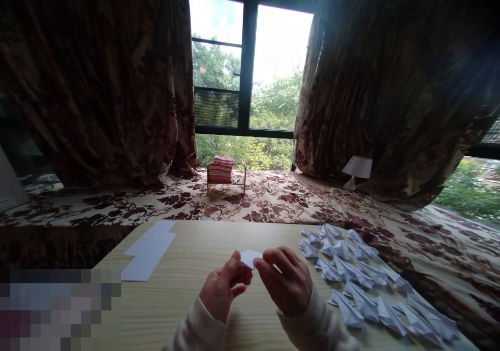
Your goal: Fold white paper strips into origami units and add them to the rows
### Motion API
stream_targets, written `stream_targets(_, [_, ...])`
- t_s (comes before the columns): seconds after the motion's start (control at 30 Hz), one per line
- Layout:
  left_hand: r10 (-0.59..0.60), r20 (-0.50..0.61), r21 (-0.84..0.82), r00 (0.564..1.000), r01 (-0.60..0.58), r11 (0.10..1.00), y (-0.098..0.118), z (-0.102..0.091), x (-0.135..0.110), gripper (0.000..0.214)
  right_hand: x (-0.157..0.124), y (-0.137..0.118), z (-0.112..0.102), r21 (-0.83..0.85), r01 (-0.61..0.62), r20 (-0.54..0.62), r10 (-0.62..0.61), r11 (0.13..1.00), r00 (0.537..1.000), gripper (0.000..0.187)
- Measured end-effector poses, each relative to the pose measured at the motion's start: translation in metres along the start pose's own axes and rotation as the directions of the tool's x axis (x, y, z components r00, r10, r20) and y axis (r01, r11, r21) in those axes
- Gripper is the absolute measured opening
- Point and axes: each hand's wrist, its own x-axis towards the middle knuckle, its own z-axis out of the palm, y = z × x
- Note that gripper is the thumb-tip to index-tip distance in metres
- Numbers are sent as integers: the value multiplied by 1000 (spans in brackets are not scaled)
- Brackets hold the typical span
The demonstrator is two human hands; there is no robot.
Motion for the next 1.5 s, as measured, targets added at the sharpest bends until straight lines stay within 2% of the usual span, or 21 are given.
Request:
stream_targets(0.07, [-19, -20, -70, 1000, 18, 997, 0, 0, 0, 38, 0, -2, 3, -5, 33, 20, -32, 999, 999, 13])
stream_targets(0.2, [-26, -41, -127, 999, 20, 992, 0, -4, 3, 32, -1, -4, 6, -9, 19, 78, -19, 1000, 997, 12])
stream_targets(0.33, [21, -53, -100, 998, -26, 995, -2, -7, 6, 33, -2, -6, 6, 0, 44, 123, -44, 999, 991, 12])
stream_targets(0.57, [11, -60, -60, 998, -15, 998, -3, -6, 7, 31, -1, -8, 6, -40, 59, 155, -52, 997, 987, 12])
stream_targets(0.7, [40, -85, -20, 996, -41, 999, -6, -8, 9, 30, 3, -12, 6, -41, 57, 180, -49, 998, 982, 20])
stream_targets(0.8, [117, -84, 59, 990, -112, 992, -9, -11, 12, 30, 1, -13, 9, 4, -46, 206, 45, 999, 978, 25])
stream_targets(0.9, [210, -25, 138, 977, -205, 969, -9, -13, 12, 31, -5, -10, 14, 120, -197, 199, 171, 973, 965, 20])
stream_targets(0.97, [253, 11, 186, 967, -250, 950, -6, -12, 9, 31, -9, -8, 17, 193, -257, 191, 220, 947, 957, 14])
stream_targets(1.1, [301, 31, 274, 953, -298, 915, 2, -8, 1, 30, -13, -5, 20, 272, -324, 208, 274, 906, 939, 11])
stream_targets(1.27, [311, 12, 336, 950, -296, 894, 4, -6, -2, 29, -14, -5, 19, 263, -345, 289, 267, 901, 919, 15])
stream_targets(1.4, [341, 17, 327, 940, -328, 886, 4, -4, -2, 29, -15, -1, 21, 282, -403, 277, 329, 871, 903, 12])
stream_targets(1.5, [325, 40, 260, 945, -324, 910, 6, 0, -6, 24, -16, 1, 23, 288, -461, 248, 400, 840, 882, 8])
